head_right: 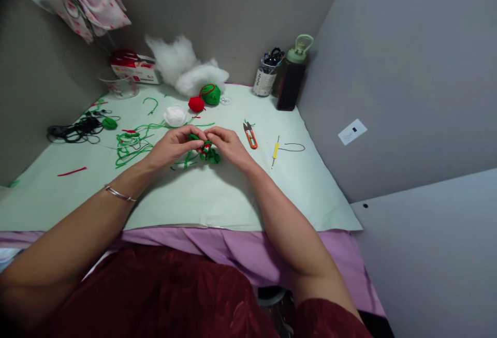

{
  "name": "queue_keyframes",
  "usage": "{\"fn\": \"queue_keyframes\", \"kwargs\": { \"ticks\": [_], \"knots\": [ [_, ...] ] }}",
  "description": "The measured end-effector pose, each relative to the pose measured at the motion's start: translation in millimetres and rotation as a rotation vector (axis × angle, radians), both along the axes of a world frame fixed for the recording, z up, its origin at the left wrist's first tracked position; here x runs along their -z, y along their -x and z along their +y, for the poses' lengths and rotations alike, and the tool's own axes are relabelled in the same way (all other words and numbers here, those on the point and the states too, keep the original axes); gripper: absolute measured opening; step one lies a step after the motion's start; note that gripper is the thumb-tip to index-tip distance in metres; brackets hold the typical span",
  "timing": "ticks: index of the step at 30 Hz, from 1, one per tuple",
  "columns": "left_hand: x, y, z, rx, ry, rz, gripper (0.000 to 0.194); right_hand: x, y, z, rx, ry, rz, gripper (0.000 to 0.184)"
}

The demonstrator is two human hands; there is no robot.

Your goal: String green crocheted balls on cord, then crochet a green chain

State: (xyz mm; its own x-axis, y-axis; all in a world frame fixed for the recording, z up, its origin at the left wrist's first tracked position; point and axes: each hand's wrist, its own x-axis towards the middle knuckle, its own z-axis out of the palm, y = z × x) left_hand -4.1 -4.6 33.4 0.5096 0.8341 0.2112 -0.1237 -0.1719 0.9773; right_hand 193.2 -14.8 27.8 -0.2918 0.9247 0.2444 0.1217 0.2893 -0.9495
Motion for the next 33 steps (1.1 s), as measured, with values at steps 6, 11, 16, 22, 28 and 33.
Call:
{"fn": "queue_keyframes", "kwargs": {
  "ticks": [6, 11, 16, 22, 28, 33],
  "knots": [
    [-2.9, 5.5, 4.2, -0.059, -0.072, 0.056, 0.015, -0.2, 2.4, -1.9, -0.033, 0.1, 0.099, 0.029],
    [-0.6, 4.4, 6.1, -0.105, -0.011, -0.03, 0.028, -1.6, 1.7, -2.8, -0.078, 0.204, 0.121, 0.03],
    [-1.3, 2.1, 3.0, -0.096, 0.04, -0.024, 0.03, 1.7, 1.4, -0.8, -0.11, 0.248, 0.101, 0.028],
    [1.8, 1.4, 2.1, -0.113, 0.033, -0.042, 0.03, 1.8, -1.2, 0.3, -0.185, 0.351, 0.167, 0.031],
    [5.4, -2.0, -0.3, -0.091, 0.044, -0.014, 0.032, 3.1, 3.3, -1.6, -0.285, 0.426, 0.192, 0.027],
    [6.0, -3.4, -2.0, -0.086, 0.015, -0.04, 0.033, 1.4, 5.6, -1.9, -0.217, 0.482, 0.35, 0.028]
  ]
}}
